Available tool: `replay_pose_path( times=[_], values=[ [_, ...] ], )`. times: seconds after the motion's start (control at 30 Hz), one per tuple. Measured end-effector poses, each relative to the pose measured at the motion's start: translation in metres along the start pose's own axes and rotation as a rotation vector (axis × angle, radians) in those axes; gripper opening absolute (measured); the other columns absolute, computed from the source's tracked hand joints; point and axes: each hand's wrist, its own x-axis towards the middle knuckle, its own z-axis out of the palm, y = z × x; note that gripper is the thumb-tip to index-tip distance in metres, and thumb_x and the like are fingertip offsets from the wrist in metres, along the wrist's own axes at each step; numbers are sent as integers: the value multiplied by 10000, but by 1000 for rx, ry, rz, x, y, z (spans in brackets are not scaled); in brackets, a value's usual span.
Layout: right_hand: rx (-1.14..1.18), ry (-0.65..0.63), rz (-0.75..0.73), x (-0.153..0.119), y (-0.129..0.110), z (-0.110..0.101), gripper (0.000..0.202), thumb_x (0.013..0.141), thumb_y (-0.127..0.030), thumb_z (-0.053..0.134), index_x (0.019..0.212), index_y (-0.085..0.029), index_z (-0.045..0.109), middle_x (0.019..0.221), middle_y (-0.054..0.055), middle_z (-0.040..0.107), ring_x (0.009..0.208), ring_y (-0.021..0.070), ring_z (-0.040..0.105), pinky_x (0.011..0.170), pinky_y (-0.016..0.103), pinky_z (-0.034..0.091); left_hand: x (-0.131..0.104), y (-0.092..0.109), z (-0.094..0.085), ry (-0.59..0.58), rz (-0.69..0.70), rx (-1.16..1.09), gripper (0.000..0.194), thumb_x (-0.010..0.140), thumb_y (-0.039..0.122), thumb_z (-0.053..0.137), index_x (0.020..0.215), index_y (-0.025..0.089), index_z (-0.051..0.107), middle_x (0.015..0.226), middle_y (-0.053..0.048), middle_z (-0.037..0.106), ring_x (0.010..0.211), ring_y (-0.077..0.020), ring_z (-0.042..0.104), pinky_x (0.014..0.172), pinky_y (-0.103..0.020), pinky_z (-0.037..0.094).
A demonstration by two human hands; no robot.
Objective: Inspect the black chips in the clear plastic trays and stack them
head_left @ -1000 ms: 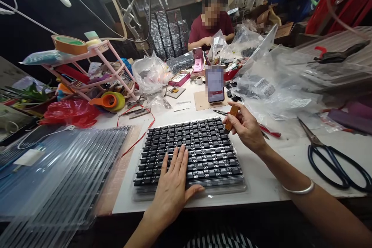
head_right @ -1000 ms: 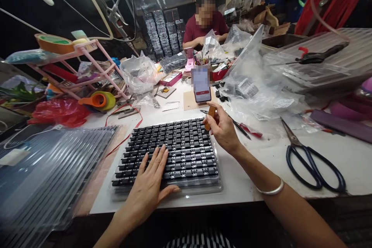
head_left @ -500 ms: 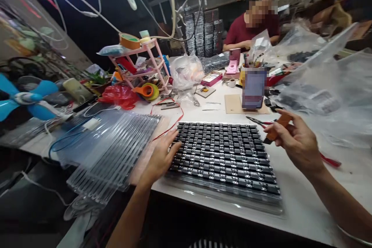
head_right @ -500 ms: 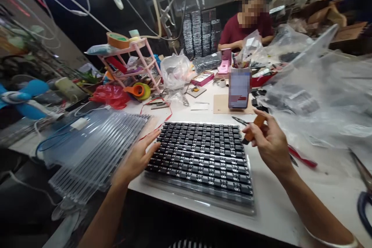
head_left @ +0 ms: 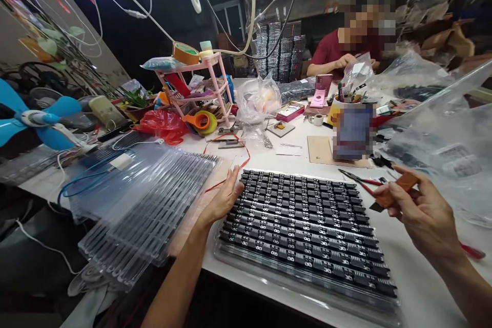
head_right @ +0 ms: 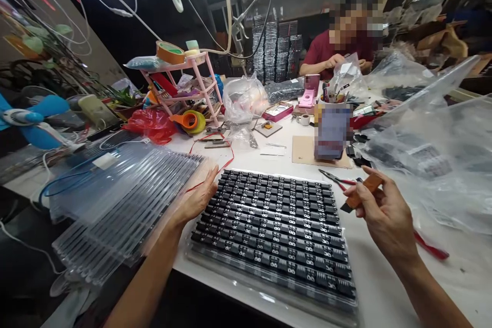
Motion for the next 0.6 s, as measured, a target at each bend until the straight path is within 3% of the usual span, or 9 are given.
replay_pose_path(
  times=[0.2,0.37,0.5,0.6],
  values=[
    [-61,13,-9,-1,3,3,547,768,-541,639,1248,-308,519,801,59,668,553,162,536,451,289,449,-2,-2,6,-33,32,-40,872,816,738,375,1472,172,279,1545,-104,172,1429,-272,126,1165,-474,149],
    [-63,55,-48,3,4,3,547,767,-498,667,1231,-262,500,839,54,670,552,153,572,474,283,470,0,-1,4,138,-136,-306,712,891,655,333,1432,195,376,1518,-98,299,1393,-272,297,1121,-455,296],
    [-28,46,-37,7,8,1,472,820,-511,611,1184,-225,515,937,64,667,634,153,623,562,285,519,3,-3,1,205,-290,-531,719,893,640,352,1409,141,398,1394,-170,492,1211,-257,534,962,-402,442],
    [-35,-44,-35,8,16,1,424,865,-535,538,1129,-203,558,990,75,662,743,174,648,631,310,545,4,-3,-2,218,-383,-728,742,783,626,582,1335,138,495,1267,-161,605,979,-186,620,757,-271,475]
  ],
)
